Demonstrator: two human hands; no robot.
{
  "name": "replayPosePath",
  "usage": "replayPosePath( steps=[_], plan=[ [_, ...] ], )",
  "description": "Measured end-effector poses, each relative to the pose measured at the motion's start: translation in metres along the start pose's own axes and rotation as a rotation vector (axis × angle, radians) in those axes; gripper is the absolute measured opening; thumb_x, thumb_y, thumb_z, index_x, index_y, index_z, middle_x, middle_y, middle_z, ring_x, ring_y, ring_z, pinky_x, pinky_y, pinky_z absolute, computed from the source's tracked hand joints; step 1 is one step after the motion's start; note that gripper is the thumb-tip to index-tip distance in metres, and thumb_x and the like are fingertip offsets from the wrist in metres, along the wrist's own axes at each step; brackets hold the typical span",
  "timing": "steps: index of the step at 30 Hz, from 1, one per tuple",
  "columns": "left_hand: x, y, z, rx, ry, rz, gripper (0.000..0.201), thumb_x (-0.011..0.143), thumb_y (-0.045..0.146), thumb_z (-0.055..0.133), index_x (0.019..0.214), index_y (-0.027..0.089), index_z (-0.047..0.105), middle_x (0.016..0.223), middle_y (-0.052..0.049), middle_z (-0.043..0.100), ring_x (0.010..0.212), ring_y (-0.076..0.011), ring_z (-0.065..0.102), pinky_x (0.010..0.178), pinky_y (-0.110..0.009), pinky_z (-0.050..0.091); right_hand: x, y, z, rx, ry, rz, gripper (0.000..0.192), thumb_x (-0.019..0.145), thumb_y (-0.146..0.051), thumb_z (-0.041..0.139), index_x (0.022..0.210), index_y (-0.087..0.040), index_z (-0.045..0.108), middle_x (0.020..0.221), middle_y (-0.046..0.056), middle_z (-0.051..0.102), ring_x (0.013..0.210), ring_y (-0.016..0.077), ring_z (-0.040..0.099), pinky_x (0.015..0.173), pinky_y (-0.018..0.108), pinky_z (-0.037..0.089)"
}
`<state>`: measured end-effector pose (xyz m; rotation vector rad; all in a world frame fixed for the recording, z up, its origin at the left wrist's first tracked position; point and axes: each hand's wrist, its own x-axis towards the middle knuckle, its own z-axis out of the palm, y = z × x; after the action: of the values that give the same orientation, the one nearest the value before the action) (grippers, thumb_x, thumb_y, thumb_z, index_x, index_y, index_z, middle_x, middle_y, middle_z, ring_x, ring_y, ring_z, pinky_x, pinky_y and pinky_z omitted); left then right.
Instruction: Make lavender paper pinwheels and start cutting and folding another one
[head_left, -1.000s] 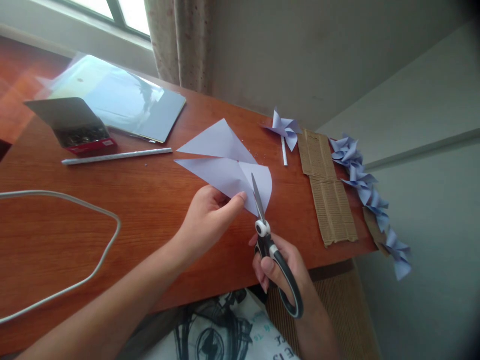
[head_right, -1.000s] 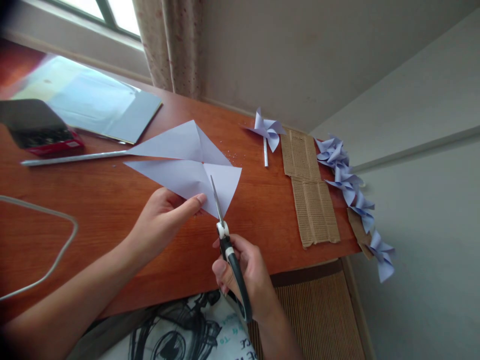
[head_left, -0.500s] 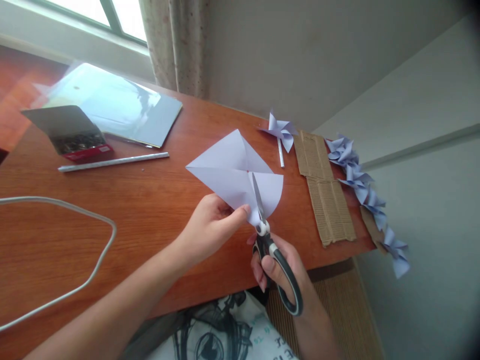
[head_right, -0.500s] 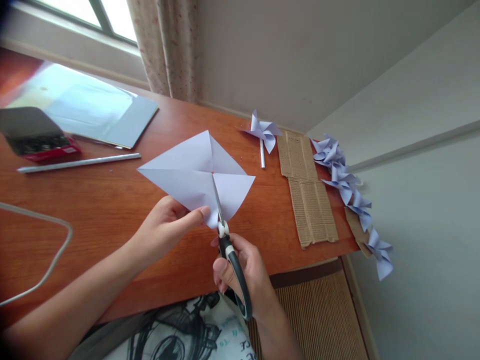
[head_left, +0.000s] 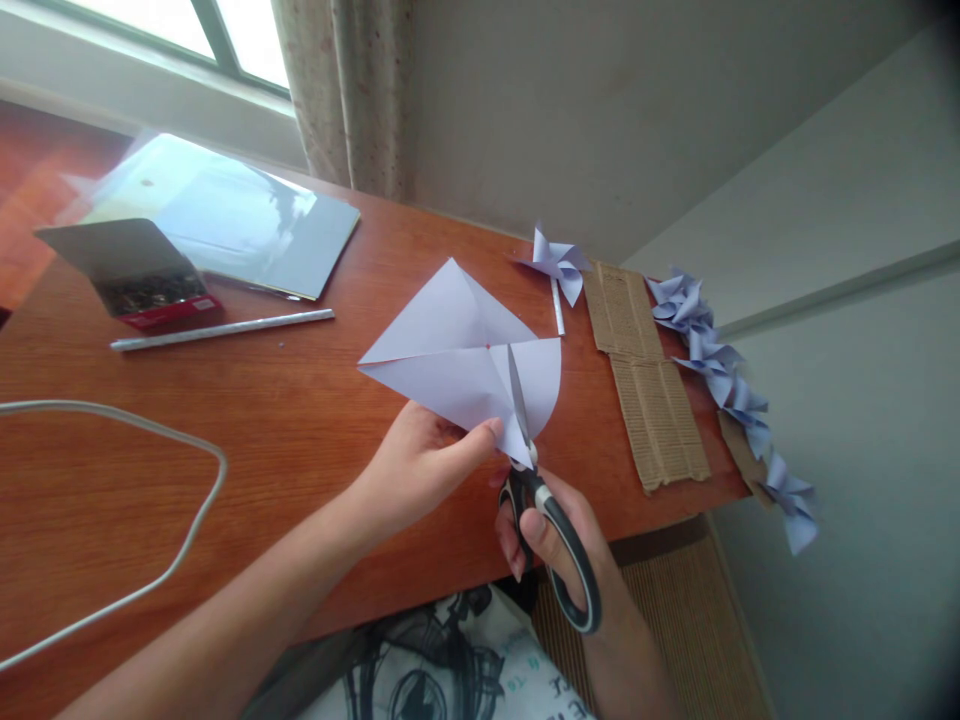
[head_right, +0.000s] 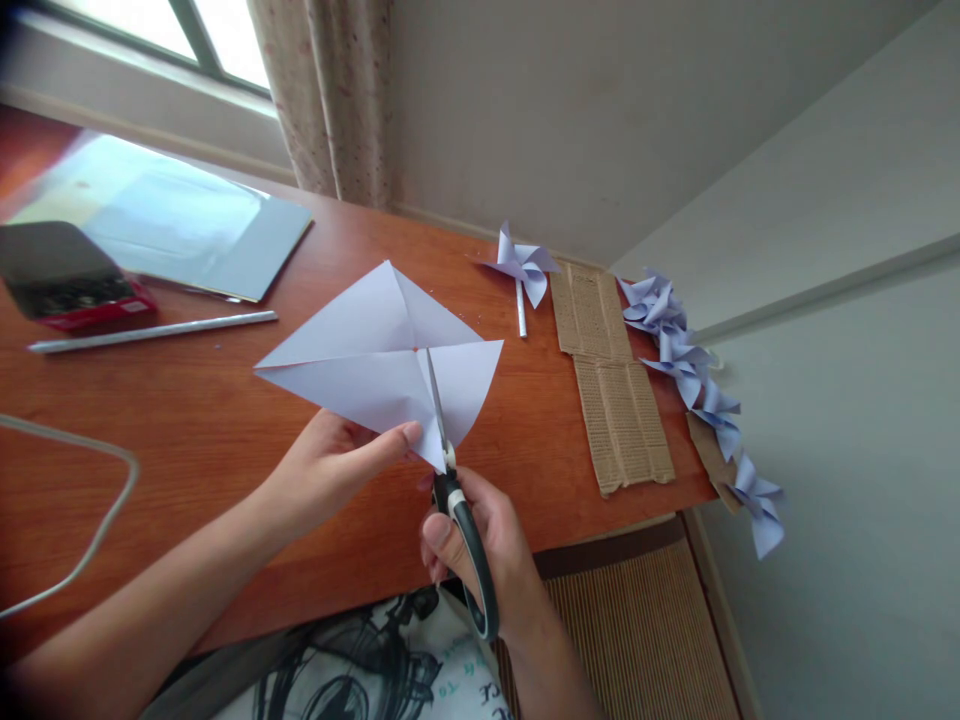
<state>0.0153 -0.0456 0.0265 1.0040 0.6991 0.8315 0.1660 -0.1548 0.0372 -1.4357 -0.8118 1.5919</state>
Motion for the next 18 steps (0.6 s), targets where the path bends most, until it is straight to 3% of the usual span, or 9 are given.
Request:
replayPosePath(
  steps=[18],
  plan=[
    [0.0001, 0.0021, -0.0006, -0.012, -0.062, 0.006, 0.012, 0.089, 0.021, 0.064, 0.083, 0.013, 0.071, 0.079, -0.005, 0.078, 0.068, -0.0165, 0.071, 0.065, -0.024, 0.058, -0.0008, -0.0010, 0.0003, -0.042, 0.035, 0.012, 0.047, 0.080, -0.059, 0.076, 0.101, -0.019, 0.062, 0.059, -0.003, 0.055, 0.046, 0.0093, 0.046, 0.043, 0.020, 0.035]
  ],
)
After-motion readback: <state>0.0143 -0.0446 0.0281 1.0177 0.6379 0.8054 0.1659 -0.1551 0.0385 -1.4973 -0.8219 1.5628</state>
